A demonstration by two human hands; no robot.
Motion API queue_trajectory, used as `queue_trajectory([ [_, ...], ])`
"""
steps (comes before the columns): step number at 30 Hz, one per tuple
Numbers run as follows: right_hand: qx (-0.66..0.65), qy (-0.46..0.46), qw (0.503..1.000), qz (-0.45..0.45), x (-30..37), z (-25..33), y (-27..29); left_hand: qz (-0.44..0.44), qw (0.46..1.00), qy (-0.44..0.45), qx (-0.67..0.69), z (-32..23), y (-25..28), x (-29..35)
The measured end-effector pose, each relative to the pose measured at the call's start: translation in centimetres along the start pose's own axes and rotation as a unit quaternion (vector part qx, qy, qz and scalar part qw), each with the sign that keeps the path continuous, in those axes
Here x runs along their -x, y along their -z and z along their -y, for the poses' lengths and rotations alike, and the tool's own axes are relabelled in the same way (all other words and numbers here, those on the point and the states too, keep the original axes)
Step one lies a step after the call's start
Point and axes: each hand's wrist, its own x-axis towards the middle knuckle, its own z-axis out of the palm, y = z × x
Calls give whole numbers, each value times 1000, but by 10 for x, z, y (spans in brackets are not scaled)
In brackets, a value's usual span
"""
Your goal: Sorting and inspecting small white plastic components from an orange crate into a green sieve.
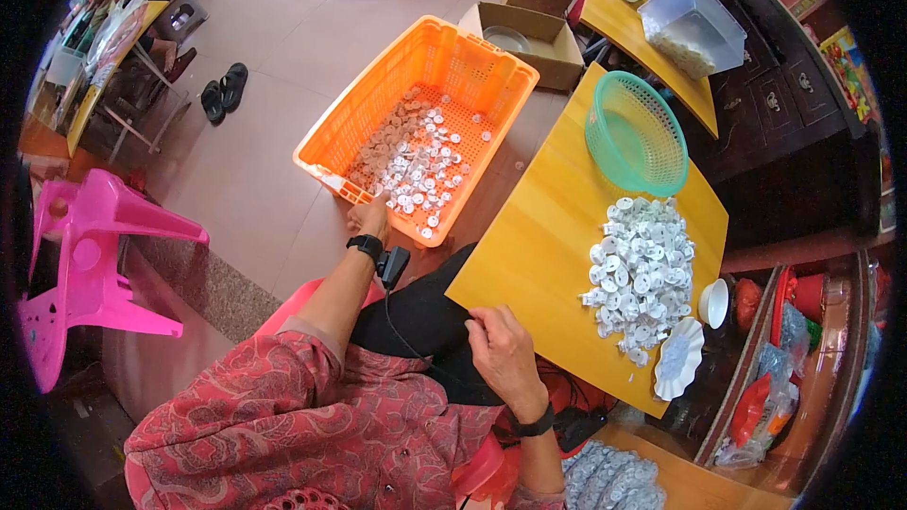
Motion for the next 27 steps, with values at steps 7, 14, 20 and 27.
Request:
queue_trajectory([
  [7,-27,42,996,80,-21,20,13,-25,997,-39,59,21,-13,-57],
  [14,25,22,999,41,-79,28,40,-12,999,25,40,-4,17,-53],
  [20,-96,-10,995,32,-151,30,24,-89,996,10,19,-5,25,-80],
  [27,-185,-131,973,30,-238,-8,-19,-41,987,-41,153,-25,35,-77],
])
